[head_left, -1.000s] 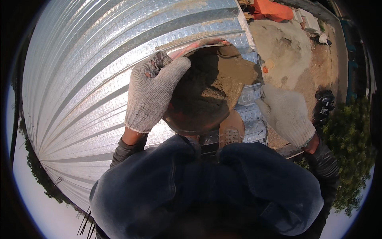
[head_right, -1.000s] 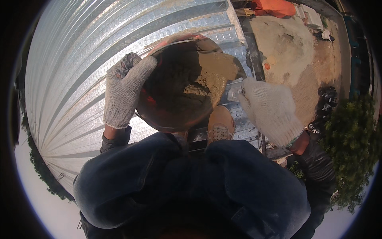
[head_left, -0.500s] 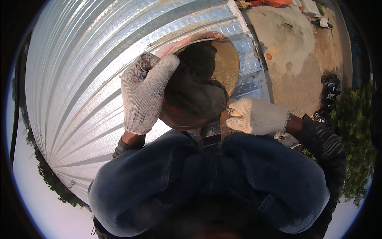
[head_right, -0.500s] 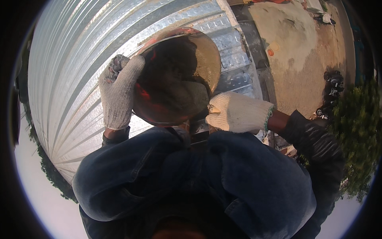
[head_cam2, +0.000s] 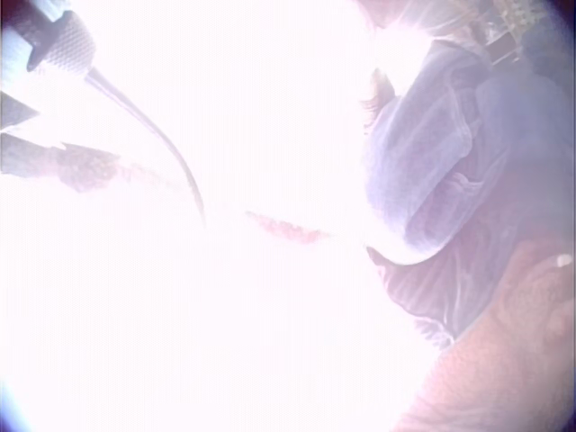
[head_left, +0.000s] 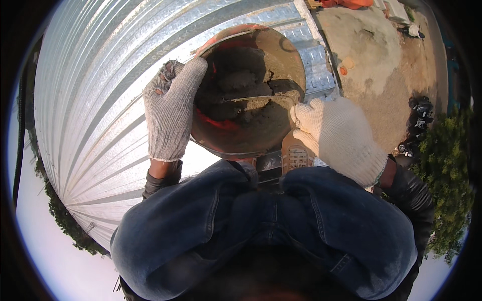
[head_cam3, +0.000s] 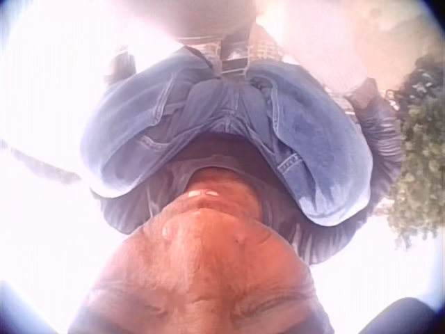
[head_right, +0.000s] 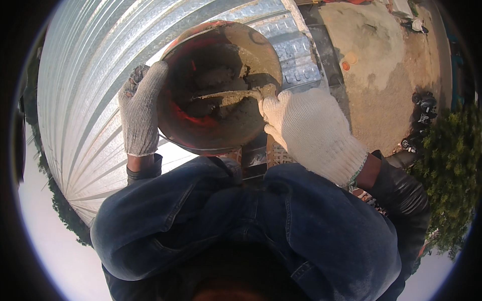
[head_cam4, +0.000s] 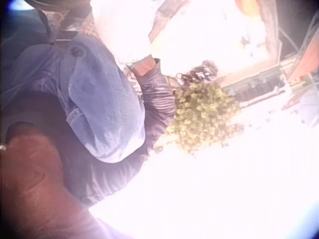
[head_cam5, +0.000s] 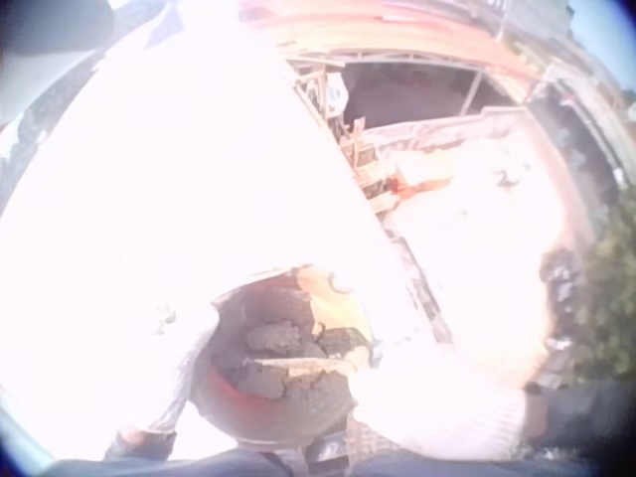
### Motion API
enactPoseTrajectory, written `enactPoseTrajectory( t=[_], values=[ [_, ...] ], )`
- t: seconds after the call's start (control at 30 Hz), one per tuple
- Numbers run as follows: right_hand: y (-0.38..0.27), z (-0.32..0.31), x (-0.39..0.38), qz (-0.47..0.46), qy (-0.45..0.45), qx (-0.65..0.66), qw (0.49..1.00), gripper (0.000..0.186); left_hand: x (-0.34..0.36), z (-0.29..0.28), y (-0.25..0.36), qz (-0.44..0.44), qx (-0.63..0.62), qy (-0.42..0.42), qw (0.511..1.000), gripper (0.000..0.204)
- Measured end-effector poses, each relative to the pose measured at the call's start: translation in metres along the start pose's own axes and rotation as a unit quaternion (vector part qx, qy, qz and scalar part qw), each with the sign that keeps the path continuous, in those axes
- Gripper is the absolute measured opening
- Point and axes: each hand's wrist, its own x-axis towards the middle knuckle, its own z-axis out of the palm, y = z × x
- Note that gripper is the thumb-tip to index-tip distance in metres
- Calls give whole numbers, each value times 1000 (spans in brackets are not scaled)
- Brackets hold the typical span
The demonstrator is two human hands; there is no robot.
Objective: The person scoops wet cement from a red bucket using a trowel and spreads it along the seams of a corrugated metal roof. The person repeatedly scoops and applies the cement to seal the roof joints.
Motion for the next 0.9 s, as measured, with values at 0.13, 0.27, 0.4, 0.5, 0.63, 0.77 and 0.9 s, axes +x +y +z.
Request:
enactPoseTrajectory(
  t=[0.13,0.27,0.4,0.5,0.63,0.77,0.9],
  values=[
    [5,-4,-4,-76,72,108,989,29,-5,2,1,-8,-3,-11,1000,18],
    [21,11,-13,-75,56,149,984,29,-5,11,5,1,12,-35,999,20],
    [30,11,-20,-39,111,69,991,27,-18,21,27,-15,-22,-17,999,24],
    [16,-40,-16,106,-39,86,990,29,-14,9,12,11,14,-24,1000,24],
    [19,-40,-20,123,-61,44,990,26,-16,14,27,-7,-9,-47,999,24],
    [12,-17,-19,95,-97,63,989,28,-7,10,4,1,-17,-32,999,22],
    [4,-5,-14,97,-133,98,982,33,-5,14,7,13,47,-17,999,19]
  ],
)
